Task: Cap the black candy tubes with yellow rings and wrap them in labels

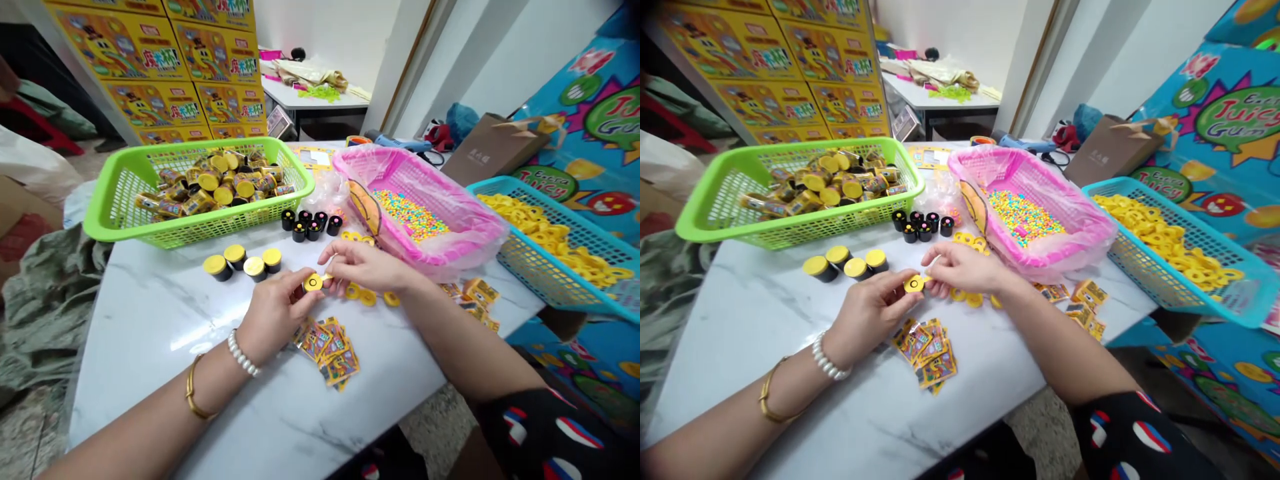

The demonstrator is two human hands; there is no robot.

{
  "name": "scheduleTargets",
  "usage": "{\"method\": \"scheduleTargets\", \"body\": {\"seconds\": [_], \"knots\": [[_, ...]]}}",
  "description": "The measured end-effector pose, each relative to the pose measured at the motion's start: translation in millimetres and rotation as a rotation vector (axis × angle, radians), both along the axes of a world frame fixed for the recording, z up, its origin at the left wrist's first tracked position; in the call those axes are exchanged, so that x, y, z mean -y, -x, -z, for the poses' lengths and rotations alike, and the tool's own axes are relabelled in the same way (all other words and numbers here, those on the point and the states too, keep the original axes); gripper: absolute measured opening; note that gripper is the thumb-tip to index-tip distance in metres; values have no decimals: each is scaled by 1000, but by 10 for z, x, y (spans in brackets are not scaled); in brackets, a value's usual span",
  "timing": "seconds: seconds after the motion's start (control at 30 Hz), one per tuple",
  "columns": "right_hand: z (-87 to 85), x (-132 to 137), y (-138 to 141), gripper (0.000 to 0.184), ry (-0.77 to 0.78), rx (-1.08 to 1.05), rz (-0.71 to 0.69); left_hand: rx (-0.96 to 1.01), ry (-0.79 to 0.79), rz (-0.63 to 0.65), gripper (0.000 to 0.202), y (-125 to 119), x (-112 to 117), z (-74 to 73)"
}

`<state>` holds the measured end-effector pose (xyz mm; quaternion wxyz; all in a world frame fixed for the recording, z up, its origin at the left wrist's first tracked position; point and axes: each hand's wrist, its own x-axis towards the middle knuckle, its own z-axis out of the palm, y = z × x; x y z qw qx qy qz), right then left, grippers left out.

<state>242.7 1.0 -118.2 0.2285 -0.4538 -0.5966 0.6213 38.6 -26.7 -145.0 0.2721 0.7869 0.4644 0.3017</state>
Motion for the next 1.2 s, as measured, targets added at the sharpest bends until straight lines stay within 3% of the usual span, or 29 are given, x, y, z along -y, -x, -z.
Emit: {"method": "scheduleTargets", "body": {"seconds": [0.1, 0.27, 0.33, 0.47, 0.63, 0.73, 0.8, 0.9, 0.97, 1.03, 1.1, 1.2], "knots": [[-57, -70, -135, 20, 90, -85, -79, -33, -12, 32, 31, 14, -22, 8], [60, -147, -101, 26, 156, -158, -40, 48, 349, 60, 41, 35, -69, -42], [95, -149, -3, 27, 158, -114, -24, 75, 447, 75, 45, 36, -88, -52], [70, -117, 188, 26, 39, 87, -34, 74, 440, 80, 40, 8, -88, -52], [57, -48, 244, 22, -153, 248, -10, -33, 260, 59, 30, -37, 0, -70], [36, -17, 186, 20, -269, 287, -21, -101, 10, 20, 40, -42, 31, -55], [-17, -2, 123, 22, -332, 305, -36, -200, -180, -15, 35, -28, 24, -50], [-87, -19, 34, 25, -601, 422, 189, -389, -412, -61, 28, 17, -18, -88], [-63, -81, 9, 14, -871, 553, 392, -468, -540, -89, 26, 57, -63, -131], [27, -185, 15, 8, -1051, 668, 447, -503, -628, -131, 24, 106, -123, -157], [146, -314, 35, 18, -1087, 776, 410, -515, -646, -152, 24, 167, -202, -156], [283, -487, 50, 19, -1005, 914, 396, -531, -596, -124, 23, 273, -339, -131]]}}
